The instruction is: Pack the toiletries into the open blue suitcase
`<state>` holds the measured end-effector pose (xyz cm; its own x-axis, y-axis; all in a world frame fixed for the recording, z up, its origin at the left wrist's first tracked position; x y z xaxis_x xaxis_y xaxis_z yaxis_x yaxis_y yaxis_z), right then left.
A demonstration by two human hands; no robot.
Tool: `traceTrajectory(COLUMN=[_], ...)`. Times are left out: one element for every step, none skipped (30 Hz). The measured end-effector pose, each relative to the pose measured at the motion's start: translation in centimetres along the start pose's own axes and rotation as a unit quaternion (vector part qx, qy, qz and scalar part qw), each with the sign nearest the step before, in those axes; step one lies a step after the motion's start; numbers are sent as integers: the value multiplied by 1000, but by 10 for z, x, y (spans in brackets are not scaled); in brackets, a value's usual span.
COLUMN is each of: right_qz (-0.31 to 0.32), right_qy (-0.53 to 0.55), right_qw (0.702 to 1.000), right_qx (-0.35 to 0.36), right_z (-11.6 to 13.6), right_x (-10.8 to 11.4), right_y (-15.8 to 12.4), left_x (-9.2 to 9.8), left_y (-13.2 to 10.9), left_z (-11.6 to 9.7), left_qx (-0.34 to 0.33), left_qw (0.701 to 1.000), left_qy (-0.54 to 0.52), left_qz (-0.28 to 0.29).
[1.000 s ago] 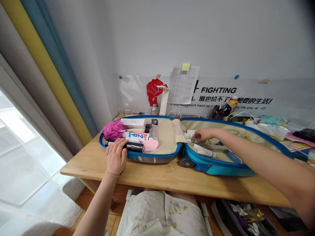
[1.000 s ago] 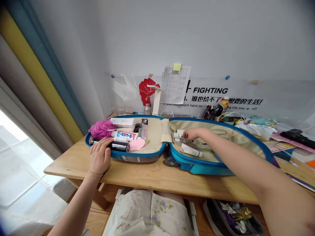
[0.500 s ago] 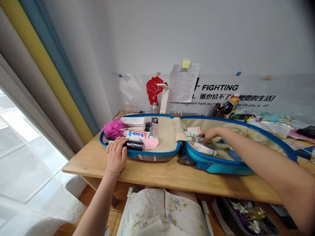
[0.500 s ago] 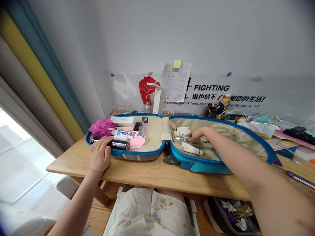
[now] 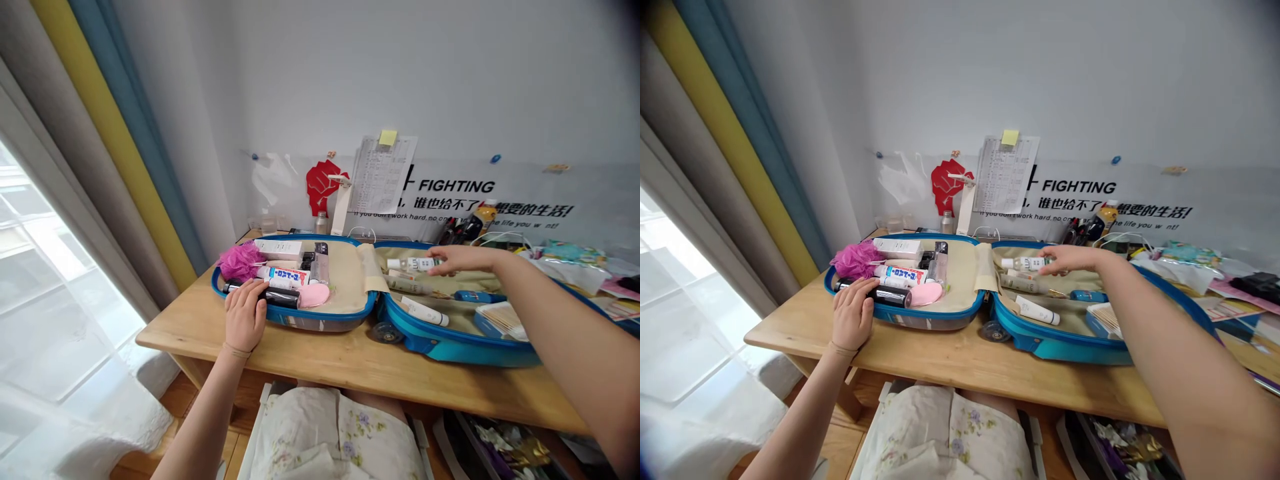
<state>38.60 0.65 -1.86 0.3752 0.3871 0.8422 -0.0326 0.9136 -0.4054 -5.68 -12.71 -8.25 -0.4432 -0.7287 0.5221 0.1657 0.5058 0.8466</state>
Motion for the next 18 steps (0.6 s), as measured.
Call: traceTrajectory(right_qz=[-13,-26,-37,-47,-46,-41,-44,-43,-51,-44,-44,-44,-42,-41,-38,-34,-28,-22], right_qy=[17,33,45,51,47,40,36,26,17,1,-4,-7,-10,-11,-12,-14,-17,-19], right_qw=[999,998,995,993,992,990,987,983,979,974,968,964,960,957,954,952,951,950], right_qx=[26,51,76,92,107,128,153,175,197,224,245,262,277,289,297,304,308,311], right_z=[14,30,50,71,93,118,144,168,191,212,231,246,259,268,275,280,283,285], right_x=[6,9,8,3,-7,-21,-35,-51,-66,-83,-98,-111,-123,-132,-141,-147,-153,-158], right_y=[-7,-14,-19,-22,-23,-23,-22,-19,-16,-13,-10,-7,-5,-3,-2,-1,0,1], left_x=[0,0,0,0,0,0,0,1,1,1,1,1,0,0,1,1,1,1], left_y=[0,0,0,0,0,0,1,1,1,1,1,1,0,0,0,0,0,0], left_z=[0,0,0,0,0,0,0,-1,-1,-1,-1,-1,-1,0,-1,-1,-1,-1], left_qx=[0,0,1,2,4,4,4,3,2,2,2,1,1,0,-2,-4,-5,-6], left_qw=[1000,1000,1000,1000,1000,1000,1000,1000,1000,1000,1000,1000,1000,1000,1000,1000,1000,1000], left_qy=[0,0,0,0,0,1,1,2,2,3,4,4,4,3,3,2,2,2], left_qz=[-1,-2,-3,-4,-4,-4,-4,-3,-1,1,3,5,6,6,4,1,-1,-3])
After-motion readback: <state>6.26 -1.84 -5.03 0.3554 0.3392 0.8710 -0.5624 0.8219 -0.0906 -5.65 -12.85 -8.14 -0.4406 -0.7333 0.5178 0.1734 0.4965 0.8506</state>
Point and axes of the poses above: each hand's wrist, its own y-axis towards the middle knuckle, its own x-axis out of the back of the hand, z = x × y, the point moved 8 cm from there along y, towards the middle knuckle, and after that the axes turned 8 degrees about -x, right-handed, at the moved point
